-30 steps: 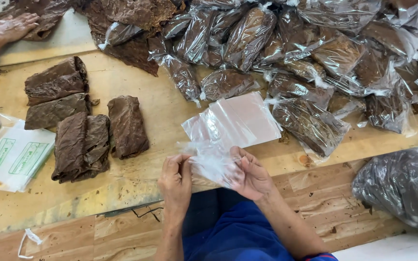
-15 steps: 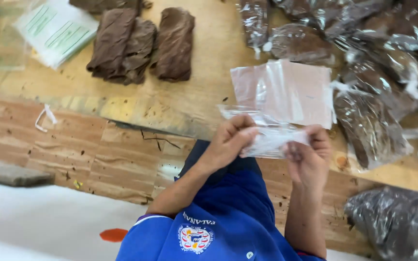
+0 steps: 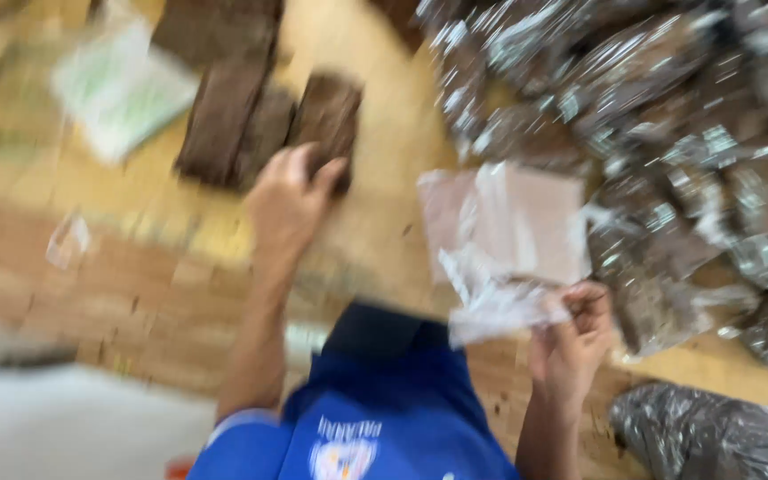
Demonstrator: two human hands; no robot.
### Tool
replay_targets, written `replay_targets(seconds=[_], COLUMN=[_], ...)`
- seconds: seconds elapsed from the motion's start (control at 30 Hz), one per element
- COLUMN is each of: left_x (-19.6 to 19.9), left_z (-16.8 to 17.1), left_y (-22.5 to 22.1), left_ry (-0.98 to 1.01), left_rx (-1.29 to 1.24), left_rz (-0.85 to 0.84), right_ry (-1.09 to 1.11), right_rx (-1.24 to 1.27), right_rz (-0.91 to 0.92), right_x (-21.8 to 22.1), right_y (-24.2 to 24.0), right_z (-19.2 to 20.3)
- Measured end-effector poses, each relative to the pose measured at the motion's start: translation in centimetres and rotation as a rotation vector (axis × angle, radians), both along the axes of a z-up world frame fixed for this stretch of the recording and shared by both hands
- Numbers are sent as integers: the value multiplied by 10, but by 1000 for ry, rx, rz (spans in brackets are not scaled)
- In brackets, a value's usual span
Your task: The person places dried brown leaf bundles into clear plastic bags and ties them shut with white twist ties. The person repeats this process for several bundles, stacking the finished packages on the table.
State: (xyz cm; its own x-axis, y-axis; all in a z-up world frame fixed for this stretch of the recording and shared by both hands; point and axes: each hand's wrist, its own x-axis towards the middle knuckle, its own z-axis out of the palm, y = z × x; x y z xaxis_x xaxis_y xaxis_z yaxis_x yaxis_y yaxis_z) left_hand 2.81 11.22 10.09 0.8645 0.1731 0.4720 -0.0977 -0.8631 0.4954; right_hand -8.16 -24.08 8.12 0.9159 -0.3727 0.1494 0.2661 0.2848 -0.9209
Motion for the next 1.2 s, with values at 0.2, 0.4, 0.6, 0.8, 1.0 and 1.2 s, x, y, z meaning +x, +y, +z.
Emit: replay_targets(seconds=[0.2, 0.4, 0.6, 0.8, 1.0, 1.2], left_x=[62, 98, 99, 71, 78, 86], left_z=[-16, -29, -1, 26, 0, 38], left_y=[26, 16, 19, 19, 42, 25], left_ry=[659, 737, 703, 885, 1043, 1050], left_rx=[156, 80, -375, -770, -168, -166], left_rz=[172, 232, 206, -37, -116, -290], right_ry=[-13, 60, -161, -878, -299, 26], right_rx=[284, 228, 559, 0, -658, -420], right_rz=[230, 277, 276, -63, 33, 182], right_x=[52, 97, 132, 130, 148, 194], right_y=[-37, -66, -90, -120, -22, -20], right_z=[-2, 15, 110, 108, 72, 38])
